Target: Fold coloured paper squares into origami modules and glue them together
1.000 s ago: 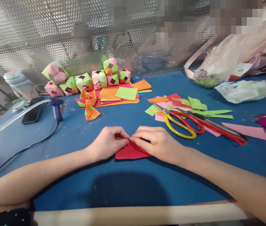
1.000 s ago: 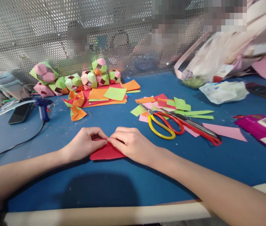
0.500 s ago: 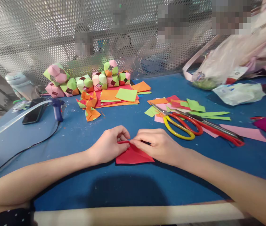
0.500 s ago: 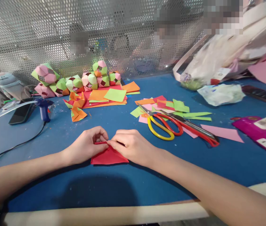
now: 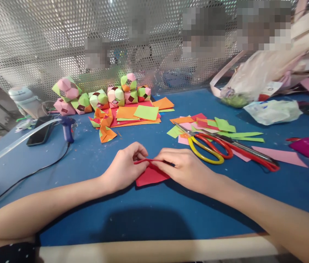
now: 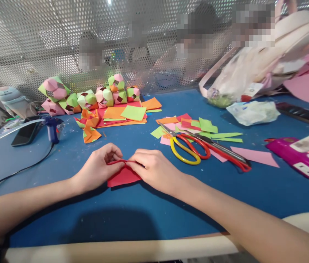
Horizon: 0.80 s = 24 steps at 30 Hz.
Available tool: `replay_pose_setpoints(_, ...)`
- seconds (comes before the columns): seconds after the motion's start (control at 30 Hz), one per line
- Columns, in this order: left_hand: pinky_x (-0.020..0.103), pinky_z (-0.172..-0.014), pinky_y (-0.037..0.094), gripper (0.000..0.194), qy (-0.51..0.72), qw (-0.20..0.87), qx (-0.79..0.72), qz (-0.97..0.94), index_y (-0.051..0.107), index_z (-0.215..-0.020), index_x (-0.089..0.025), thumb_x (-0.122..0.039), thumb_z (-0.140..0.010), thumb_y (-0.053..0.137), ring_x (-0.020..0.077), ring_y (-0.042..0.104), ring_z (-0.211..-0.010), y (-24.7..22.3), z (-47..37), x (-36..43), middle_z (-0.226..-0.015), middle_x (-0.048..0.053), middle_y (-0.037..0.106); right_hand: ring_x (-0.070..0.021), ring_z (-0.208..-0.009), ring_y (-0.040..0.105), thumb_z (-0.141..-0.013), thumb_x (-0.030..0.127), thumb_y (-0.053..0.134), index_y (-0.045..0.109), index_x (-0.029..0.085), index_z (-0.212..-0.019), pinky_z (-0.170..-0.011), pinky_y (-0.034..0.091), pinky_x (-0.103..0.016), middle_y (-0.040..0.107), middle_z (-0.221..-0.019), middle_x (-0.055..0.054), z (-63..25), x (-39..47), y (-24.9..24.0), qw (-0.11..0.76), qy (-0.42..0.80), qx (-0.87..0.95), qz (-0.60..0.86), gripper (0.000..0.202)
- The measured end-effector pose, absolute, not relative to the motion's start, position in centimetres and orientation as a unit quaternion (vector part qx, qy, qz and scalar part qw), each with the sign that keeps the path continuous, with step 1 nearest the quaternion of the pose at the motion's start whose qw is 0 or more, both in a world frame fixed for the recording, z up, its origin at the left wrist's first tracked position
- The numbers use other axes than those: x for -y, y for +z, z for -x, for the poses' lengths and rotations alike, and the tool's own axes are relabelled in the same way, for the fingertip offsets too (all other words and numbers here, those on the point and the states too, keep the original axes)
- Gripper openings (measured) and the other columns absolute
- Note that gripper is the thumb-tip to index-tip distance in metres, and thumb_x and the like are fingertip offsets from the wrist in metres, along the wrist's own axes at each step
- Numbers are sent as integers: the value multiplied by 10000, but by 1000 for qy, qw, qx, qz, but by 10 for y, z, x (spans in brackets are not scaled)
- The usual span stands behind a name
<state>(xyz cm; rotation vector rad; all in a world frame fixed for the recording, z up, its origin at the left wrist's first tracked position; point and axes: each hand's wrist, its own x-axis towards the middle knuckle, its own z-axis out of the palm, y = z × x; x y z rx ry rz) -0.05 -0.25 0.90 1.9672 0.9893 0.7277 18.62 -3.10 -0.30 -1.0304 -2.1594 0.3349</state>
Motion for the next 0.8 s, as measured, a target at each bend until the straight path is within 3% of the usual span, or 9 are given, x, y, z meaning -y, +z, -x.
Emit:
replay_pose_setpoints(0.33, 193, -589, 434, 94, 295, 365, -383, -796, 517, -817, -174, -121, -741, 532, 90, 562, -646, 6, -1, 2, -716, -22, 605, -126, -654, 587, -856, 168, 531, 671, 150, -792, -619, 454, -257, 646, -723, -40, -182, 29, -6, 374, 140, 819, 412, 155)
replay_pose_setpoints(0.57, 238, -781, 486, 262, 260, 428, -396, -770, 616, -1034, -154, -232, -796, 536, 153, 627, -898, 12, 4, -9, -1005, 48, 681, -114, -613, 585, -829, 172, 563, 669, 169, -730, -589, 448, -249, 657, -692, -15, -187, 24, -6, 402, 165, 782, 447, 145)
replay_pose_setpoints(0.8, 223, -794, 478, 275, 206, 422, -376, -799, 680, -980, -164, -254, -866, 446, 149, 629, -885, 20, 10, -15, -971, 17, 704, -112, -615, 585, -810, 182, 585, 677, 177, -726, -589, 446, -242, 662, -683, 0, -191, 22, -7, 390, 198, 773, 459, 125)
